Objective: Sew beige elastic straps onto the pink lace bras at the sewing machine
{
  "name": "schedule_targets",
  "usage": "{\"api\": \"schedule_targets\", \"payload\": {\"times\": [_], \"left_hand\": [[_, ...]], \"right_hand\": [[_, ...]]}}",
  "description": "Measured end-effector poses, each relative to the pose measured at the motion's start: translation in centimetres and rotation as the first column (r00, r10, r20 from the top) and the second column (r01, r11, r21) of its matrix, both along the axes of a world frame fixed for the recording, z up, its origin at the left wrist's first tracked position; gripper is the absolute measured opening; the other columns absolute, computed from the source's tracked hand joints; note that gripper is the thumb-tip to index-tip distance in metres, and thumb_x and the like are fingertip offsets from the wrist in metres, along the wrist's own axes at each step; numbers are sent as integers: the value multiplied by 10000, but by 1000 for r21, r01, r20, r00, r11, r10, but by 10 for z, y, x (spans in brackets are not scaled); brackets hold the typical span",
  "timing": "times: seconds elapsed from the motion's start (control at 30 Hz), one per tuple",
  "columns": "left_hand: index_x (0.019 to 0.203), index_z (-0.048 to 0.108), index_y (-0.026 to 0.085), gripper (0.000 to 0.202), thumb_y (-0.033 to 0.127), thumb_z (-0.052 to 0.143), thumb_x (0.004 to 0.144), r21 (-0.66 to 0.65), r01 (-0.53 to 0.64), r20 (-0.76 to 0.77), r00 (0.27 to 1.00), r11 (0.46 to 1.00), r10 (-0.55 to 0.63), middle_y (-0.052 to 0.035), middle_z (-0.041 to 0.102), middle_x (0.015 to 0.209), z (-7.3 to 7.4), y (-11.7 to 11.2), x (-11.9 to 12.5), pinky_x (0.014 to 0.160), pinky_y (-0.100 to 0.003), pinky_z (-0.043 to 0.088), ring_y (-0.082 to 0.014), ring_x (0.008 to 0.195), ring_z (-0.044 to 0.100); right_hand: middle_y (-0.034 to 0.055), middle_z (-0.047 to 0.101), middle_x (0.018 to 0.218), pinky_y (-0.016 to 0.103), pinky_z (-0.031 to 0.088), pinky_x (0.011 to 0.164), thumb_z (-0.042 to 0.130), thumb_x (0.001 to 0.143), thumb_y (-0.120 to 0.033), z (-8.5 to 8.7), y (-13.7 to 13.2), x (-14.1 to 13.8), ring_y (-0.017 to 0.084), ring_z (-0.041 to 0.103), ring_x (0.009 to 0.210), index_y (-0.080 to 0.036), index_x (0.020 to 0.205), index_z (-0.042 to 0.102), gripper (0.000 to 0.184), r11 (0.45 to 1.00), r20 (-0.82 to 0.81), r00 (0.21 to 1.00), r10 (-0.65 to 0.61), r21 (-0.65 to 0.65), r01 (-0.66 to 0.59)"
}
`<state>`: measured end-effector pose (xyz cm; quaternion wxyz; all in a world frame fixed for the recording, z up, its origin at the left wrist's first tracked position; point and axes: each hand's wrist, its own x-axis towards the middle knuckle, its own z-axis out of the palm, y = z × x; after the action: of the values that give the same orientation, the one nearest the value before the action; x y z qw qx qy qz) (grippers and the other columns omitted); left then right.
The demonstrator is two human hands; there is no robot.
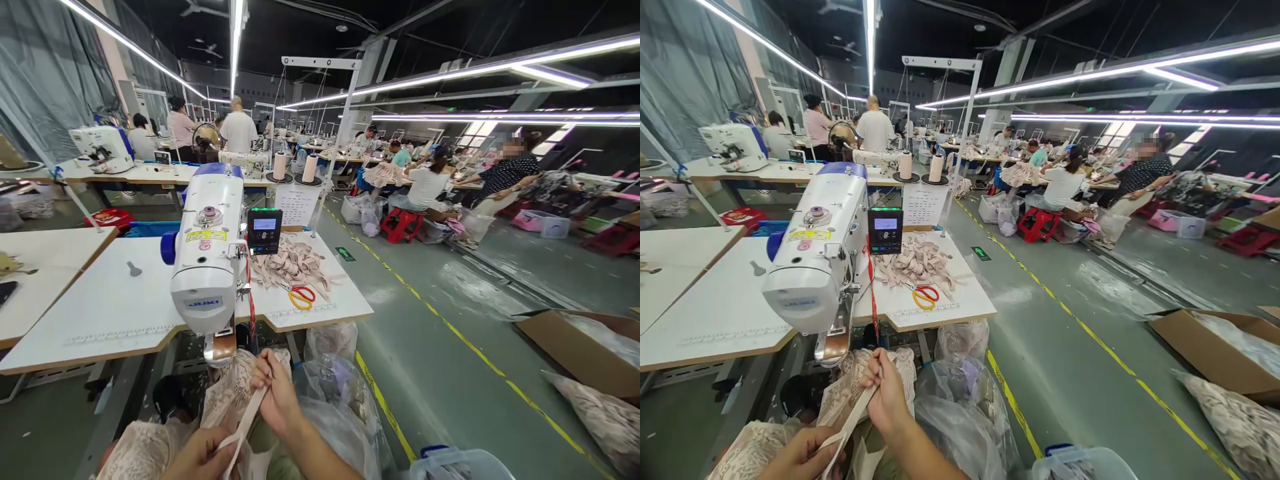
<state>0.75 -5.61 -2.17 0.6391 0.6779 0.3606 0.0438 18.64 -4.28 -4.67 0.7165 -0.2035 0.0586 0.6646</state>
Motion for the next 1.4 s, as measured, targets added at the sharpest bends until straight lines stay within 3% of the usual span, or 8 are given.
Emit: {"api": "schedule_targets", "payload": {"times": [0.33,0.4,0.53,0.77,0.93,1.1,1.23,1.4], "left_hand": [[774,609,142,349,484,598,843,0,-102,52,993,995,102,29,478,673,3,11,2,586,-223,317,-114,638,403],[768,593,143,325,446,559,880,11,-199,84,977,980,198,33,466,676,3,13,3,585,-222,312,-108,636,399],[716,566,147,295,373,541,903,89,-292,106,953,952,283,38,463,670,6,12,5,592,-223,326,-106,643,414],[706,590,148,399,436,513,972,322,-356,-10,925,877,379,43,466,621,9,10,1,550,-227,281,-99,598,418],[736,650,143,387,400,503,987,445,-358,-42,907,820,419,24,556,626,8,11,0,567,-233,290,-101,596,474],[666,598,157,322,302,538,947,505,-294,-12,938,811,347,28,510,598,5,13,-1,565,-236,298,-109,588,454],[817,637,161,224,363,617,912,458,-291,184,955,840,230,-73,654,969,1,11,0,713,-263,455,-179,866,595],[1145,601,160,292,392,509,992,448,-448,233,894,774,382,-60,687,872,-11,5,10,618,-241,482,-155,706,623]], "right_hand": [[-66,495,627,137,448,512,548,986,-308,14,16,36,54,453,503,-201,833,592,191,997,155,988,-7,-77,19],[5,657,833,204,546,666,569,958,-447,1,8,27,98,624,722,-204,935,653,258,970,229,950,210,-172,-173],[43,711,905,236,539,691,763,774,-522,-17,-22,0,150,662,805,-183,992,711,407,759,321,688,650,-261,-596],[-36,608,682,192,461,569,833,708,-405,-13,-23,22,78,502,577,-203,839,745,256,944,565,757,328,-210,-253],[47,671,1211,328,478,960,718,856,-400,8,-28,28,219,600,1125,-242,879,790,175,821,860,339,381,-147,-552],[55,718,1034,370,481,909,607,949,-374,24,-28,11,235,633,1021,-282,1029,797,225,824,986,20,166,-128,-552],[46,726,957,331,494,798,643,931,-387,20,-25,16,216,645,920,-275,955,810,202,849,978,120,172,-86,-521],[31,712,865,292,503,708,721,864,-449,13,-5,31,172,623,785,-246,930,805,229,879,915,298,272,-110,-464]]}}
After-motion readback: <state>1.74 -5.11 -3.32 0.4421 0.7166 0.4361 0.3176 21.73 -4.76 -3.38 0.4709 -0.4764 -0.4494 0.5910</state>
